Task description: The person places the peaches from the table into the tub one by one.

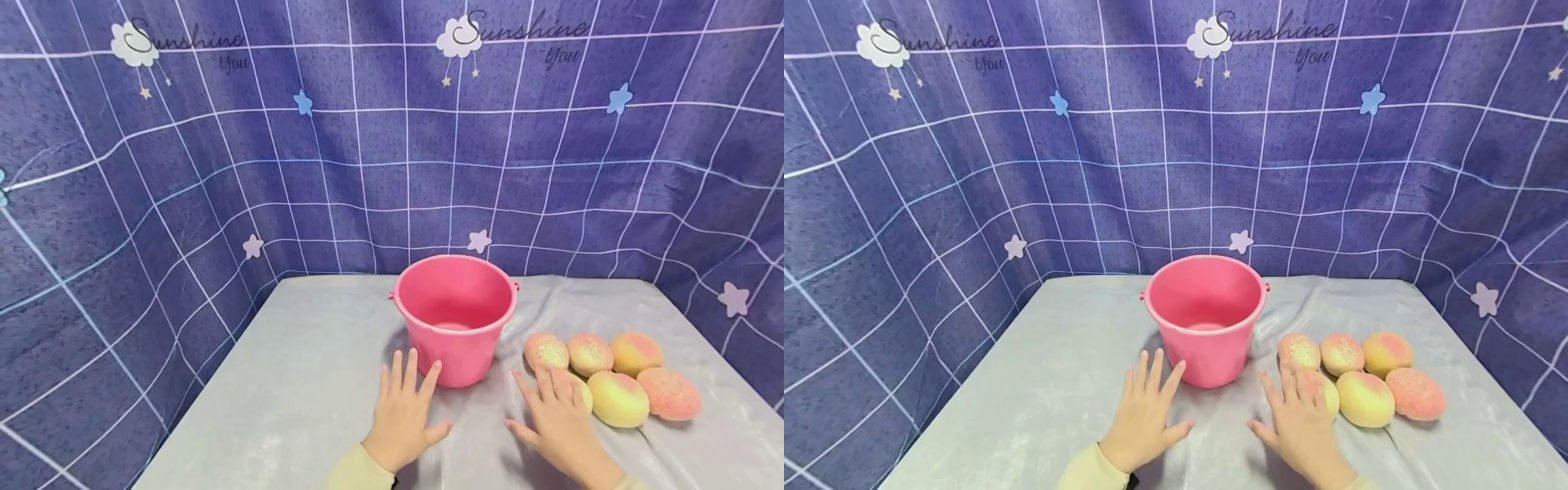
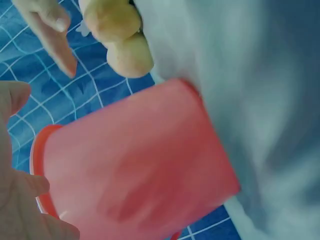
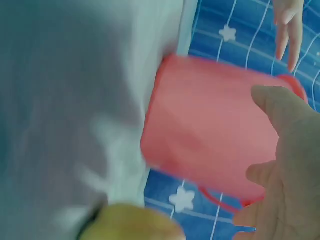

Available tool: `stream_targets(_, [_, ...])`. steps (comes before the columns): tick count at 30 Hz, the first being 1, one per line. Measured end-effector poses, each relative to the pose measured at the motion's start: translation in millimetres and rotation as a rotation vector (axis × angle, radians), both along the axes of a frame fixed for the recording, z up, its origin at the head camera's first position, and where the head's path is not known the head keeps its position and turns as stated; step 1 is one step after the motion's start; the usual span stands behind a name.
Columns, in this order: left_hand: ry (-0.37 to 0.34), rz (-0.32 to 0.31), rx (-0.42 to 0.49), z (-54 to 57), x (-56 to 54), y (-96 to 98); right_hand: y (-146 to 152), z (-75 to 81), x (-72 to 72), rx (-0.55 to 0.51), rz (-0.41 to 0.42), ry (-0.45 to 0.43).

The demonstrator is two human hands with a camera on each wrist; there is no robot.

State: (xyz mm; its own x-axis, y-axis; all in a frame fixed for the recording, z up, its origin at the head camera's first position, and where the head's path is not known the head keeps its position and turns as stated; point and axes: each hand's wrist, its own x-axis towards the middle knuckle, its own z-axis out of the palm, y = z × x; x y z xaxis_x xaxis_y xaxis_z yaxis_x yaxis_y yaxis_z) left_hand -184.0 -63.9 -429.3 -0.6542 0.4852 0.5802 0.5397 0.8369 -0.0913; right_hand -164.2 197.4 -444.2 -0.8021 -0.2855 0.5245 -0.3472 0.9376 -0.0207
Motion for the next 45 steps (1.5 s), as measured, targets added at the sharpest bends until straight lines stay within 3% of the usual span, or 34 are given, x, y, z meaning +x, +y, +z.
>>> stream_targets(6, [-0.003,-0.036,0.048,24.5,-17.7,-4.3,26,4.2,-4.4,-0.012,-0.069,-0.084])
stream_targets(13, [0.069,-0.093,0.100,44.7,-34.3,-5.7,43,3.3,-7.4,-0.034,-0.078,-0.191])
stream_targets(20, [0.114,-0.214,0.091,39.4,-40.2,-4.4,48,-4.4,-13.4,-0.029,-0.040,-0.155])
stream_targets(29, [0.157,-0.212,0.053,49.9,-54.8,0.8,53,-4.7,-32.7,-0.001,-0.022,-0.098])
stream_targets(33, [0.198,-0.235,0.081,52.7,-62.4,5.4,56,-4.9,-37.0,0.026,-0.003,-0.063])
stream_targets(39, [0.220,-0.282,0.151,50.6,-70.1,9.4,56,-5.5,-36.4,0.022,-0.013,-0.143])
stream_targets(45, [0.319,-0.316,0.220,47.9,-76.6,10.1,54,-9.8,-36.7,-0.001,-0.020,-0.155])
